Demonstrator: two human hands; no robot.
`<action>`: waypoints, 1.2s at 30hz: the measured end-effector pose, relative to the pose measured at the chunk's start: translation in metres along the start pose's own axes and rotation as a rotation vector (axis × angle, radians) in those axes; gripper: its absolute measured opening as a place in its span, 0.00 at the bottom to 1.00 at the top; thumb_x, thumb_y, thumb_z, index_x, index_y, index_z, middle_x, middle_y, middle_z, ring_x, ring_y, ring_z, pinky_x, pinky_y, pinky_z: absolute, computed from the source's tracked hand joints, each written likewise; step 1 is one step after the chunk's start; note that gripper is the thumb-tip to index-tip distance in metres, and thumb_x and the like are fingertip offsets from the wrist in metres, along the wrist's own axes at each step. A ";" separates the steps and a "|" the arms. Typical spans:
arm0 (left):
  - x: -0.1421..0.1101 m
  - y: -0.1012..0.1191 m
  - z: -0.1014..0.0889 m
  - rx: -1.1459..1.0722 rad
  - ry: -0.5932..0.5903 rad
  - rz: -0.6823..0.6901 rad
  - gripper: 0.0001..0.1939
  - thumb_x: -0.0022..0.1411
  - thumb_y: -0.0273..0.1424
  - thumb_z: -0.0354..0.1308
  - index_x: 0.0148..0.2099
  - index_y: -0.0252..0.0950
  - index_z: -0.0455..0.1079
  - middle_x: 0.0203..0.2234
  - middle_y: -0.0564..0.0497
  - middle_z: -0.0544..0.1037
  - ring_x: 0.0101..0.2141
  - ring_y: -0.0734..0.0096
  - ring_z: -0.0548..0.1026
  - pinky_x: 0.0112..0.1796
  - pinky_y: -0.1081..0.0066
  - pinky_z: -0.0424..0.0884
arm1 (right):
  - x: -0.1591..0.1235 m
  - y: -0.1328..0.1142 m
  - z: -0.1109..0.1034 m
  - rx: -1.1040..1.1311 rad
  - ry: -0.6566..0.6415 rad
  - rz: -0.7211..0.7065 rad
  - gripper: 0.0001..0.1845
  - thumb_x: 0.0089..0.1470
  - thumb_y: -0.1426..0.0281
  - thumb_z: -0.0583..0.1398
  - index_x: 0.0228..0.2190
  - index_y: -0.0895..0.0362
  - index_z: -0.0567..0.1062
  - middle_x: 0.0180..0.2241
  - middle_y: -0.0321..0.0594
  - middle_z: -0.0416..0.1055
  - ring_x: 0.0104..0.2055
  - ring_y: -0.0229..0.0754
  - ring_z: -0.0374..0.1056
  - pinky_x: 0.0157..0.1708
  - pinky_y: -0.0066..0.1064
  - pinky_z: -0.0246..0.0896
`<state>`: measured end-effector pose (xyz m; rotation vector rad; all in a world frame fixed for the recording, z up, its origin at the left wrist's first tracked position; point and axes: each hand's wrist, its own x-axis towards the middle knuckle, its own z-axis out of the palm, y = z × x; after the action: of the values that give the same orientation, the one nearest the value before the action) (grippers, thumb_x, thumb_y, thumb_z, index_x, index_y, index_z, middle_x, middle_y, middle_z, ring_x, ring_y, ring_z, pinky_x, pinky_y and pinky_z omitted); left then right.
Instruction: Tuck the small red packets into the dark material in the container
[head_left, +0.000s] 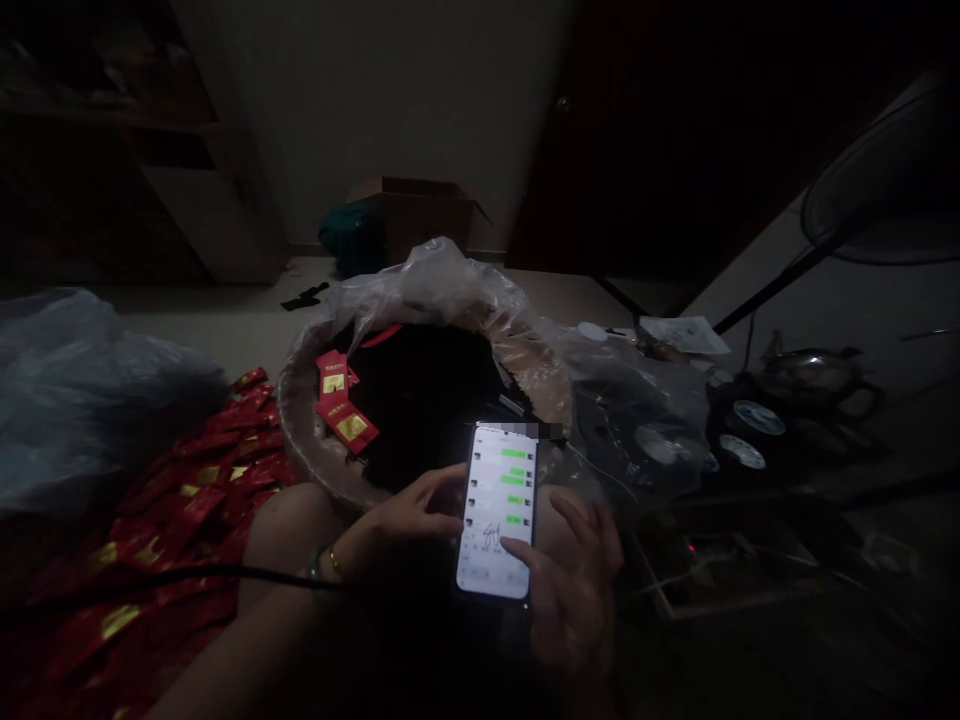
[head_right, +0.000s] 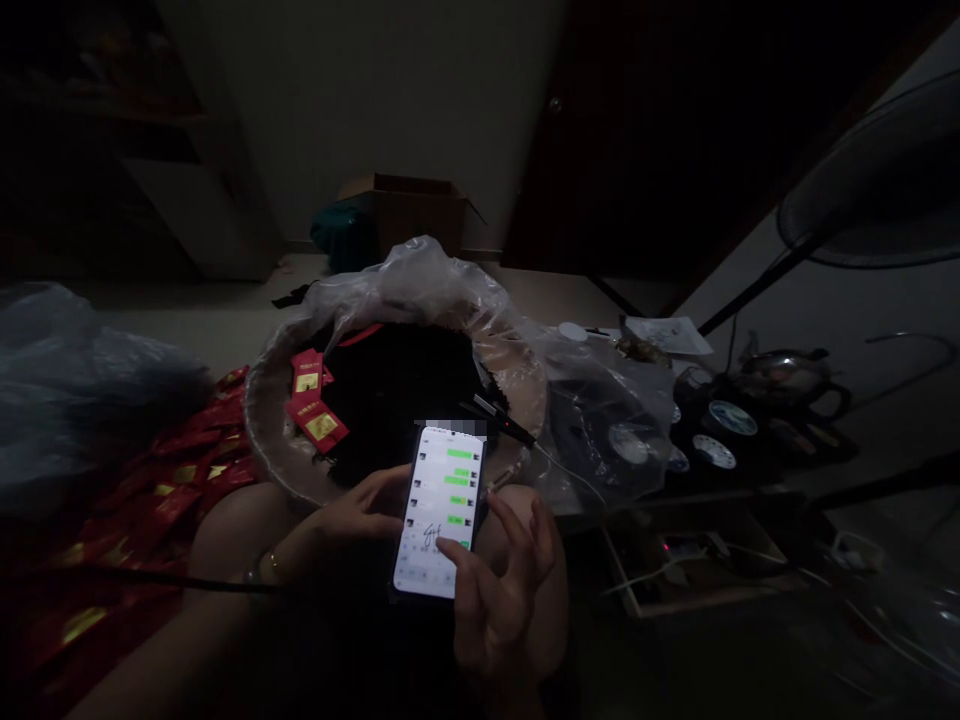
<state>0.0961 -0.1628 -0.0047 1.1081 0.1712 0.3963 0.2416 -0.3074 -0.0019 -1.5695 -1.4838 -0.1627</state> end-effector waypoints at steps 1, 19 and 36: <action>0.000 0.000 0.000 0.001 0.000 0.001 0.33 0.51 0.34 0.67 0.58 0.35 0.65 0.46 0.39 0.76 0.46 0.52 0.75 0.46 0.58 0.69 | 0.000 0.000 -0.001 0.003 -0.001 -0.002 0.20 0.60 0.70 0.50 0.31 0.56 0.81 0.59 0.42 0.56 0.65 0.62 0.41 0.60 0.64 0.38; -0.001 0.003 0.002 -0.001 0.014 -0.007 0.33 0.50 0.33 0.67 0.58 0.34 0.65 0.46 0.39 0.76 0.45 0.53 0.75 0.45 0.59 0.69 | 0.004 -0.003 -0.004 -0.085 -0.164 -0.054 0.18 0.60 0.71 0.51 0.36 0.49 0.81 0.64 0.32 0.48 0.66 0.62 0.40 0.60 0.65 0.37; -0.001 0.003 0.002 -0.010 0.020 -0.001 0.32 0.50 0.33 0.67 0.58 0.34 0.65 0.46 0.39 0.76 0.47 0.52 0.74 0.46 0.58 0.69 | 0.003 -0.001 -0.002 -0.060 -0.080 -0.004 0.20 0.60 0.70 0.50 0.32 0.54 0.81 0.62 0.38 0.53 0.67 0.62 0.36 0.61 0.63 0.37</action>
<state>0.0955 -0.1639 -0.0015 1.0949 0.1869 0.4070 0.2430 -0.3072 0.0017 -1.6379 -1.5572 -0.1498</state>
